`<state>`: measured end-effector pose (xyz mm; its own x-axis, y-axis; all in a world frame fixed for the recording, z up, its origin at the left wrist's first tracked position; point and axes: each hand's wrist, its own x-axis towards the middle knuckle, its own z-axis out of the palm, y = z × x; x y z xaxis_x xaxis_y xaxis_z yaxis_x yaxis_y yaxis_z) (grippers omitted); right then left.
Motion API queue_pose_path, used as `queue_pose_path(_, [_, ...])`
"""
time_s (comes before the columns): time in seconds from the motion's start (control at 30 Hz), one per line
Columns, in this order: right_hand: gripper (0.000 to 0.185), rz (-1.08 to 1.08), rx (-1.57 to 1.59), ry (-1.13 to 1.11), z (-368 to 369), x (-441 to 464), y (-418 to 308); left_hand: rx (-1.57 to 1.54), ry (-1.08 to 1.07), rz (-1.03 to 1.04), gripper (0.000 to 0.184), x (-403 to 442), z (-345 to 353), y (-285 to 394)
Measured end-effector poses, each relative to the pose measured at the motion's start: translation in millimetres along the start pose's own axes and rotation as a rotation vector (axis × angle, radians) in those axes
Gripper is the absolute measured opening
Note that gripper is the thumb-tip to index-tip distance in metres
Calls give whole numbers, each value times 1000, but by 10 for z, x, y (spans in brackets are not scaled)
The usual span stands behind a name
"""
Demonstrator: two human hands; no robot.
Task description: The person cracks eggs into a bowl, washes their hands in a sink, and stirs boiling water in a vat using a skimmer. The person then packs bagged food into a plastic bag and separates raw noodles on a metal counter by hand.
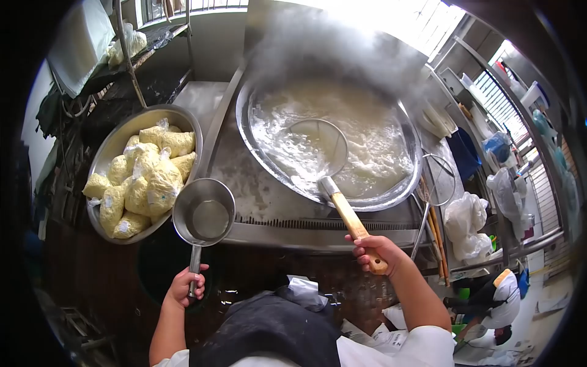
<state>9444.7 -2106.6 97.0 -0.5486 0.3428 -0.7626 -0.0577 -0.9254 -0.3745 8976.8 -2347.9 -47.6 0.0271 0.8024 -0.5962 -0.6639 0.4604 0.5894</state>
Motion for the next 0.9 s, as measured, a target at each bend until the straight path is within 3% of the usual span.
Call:
queue_pose_path(0.27, [45, -302, -351, 125, 478, 46, 921, 5, -27, -24, 47, 20, -28, 44])
queue_pose_path(0.4, [46, -470, -569, 321, 115, 533, 1413, 45, 4, -49, 48, 6, -10, 59])
queue_pose_path(0.5, [47, -661, -864, 548, 209, 557, 1535, 33, 0, -48, 47, 15, -21, 51])
queue_pose_path(0.7, [47, -764, -1135, 667, 298, 508, 1561, 27, 2, -29, 45, 46, -79, 8])
queue_pose_path(0.73, [46, -787, -1168, 733, 370, 493, 1512, 20, 4, -40, 45, 32, -64, 19])
queue_pose_path(0.9, [49, -938, -967, 583, 218, 578, 1293, 49, 19, -42, 46, 33, -61, 37])
